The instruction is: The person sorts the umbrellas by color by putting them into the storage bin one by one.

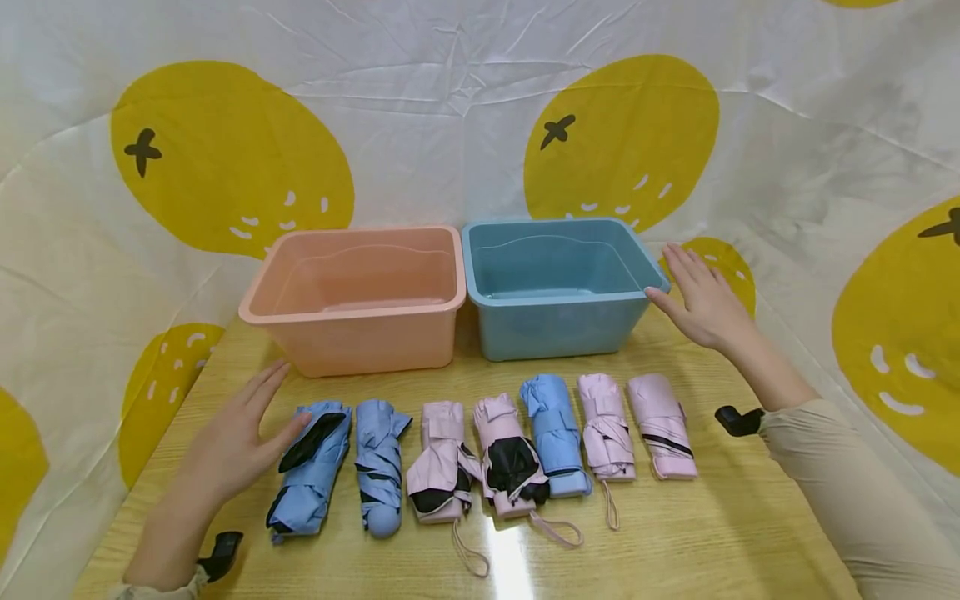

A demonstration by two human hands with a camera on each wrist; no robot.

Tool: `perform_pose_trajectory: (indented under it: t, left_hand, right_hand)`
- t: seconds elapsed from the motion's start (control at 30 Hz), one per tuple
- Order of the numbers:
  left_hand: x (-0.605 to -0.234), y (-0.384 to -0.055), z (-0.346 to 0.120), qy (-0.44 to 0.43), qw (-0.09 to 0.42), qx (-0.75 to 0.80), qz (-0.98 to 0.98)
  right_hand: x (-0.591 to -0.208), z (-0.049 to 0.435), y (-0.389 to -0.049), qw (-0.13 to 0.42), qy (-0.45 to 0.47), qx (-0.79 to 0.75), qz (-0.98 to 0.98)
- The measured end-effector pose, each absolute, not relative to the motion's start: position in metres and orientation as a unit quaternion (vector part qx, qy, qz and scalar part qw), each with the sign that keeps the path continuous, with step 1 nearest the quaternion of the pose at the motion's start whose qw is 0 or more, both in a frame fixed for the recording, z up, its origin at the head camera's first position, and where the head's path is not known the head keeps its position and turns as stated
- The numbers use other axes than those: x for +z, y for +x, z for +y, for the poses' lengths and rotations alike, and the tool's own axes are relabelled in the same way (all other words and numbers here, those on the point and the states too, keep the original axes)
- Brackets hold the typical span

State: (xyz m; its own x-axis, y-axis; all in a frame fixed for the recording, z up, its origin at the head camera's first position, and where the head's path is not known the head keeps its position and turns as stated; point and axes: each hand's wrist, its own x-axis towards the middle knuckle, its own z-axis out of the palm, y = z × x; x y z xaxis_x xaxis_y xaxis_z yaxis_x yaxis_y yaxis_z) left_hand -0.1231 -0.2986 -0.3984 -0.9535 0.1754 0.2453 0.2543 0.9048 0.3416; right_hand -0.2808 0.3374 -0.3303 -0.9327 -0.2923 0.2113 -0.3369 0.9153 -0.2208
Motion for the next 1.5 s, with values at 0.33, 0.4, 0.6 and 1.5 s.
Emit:
perform_pose_trajectory:
  t: [0.33, 0.4, 0.6, 1.5]
  left_hand:
    - [-0.41, -0.129, -0.281, -0.145, 0.055, -0.154, -0.976]
    - [-0.413, -0.132, -0.281, -0.15, 0.046, -0.148, -0.977]
    - [-0.421, -0.139, -0.279, -0.166, 0.026, -0.135, -0.977]
    - [-0.446, -0.161, -0.274, -0.184, -0.001, -0.199, -0.963]
  right_hand:
    - [-0.321, 0.329, -0.313, 0.027, 0.172, 0.111, -0.978]
    - [-0.321, 0.329, -0.316, 0.016, 0.176, 0.112, -0.978]
    - [-0.324, 0.332, -0.324, -0.022, 0.177, 0.122, -0.976]
    - [-0.329, 0.333, -0.333, -0.041, 0.186, 0.131, -0.973]
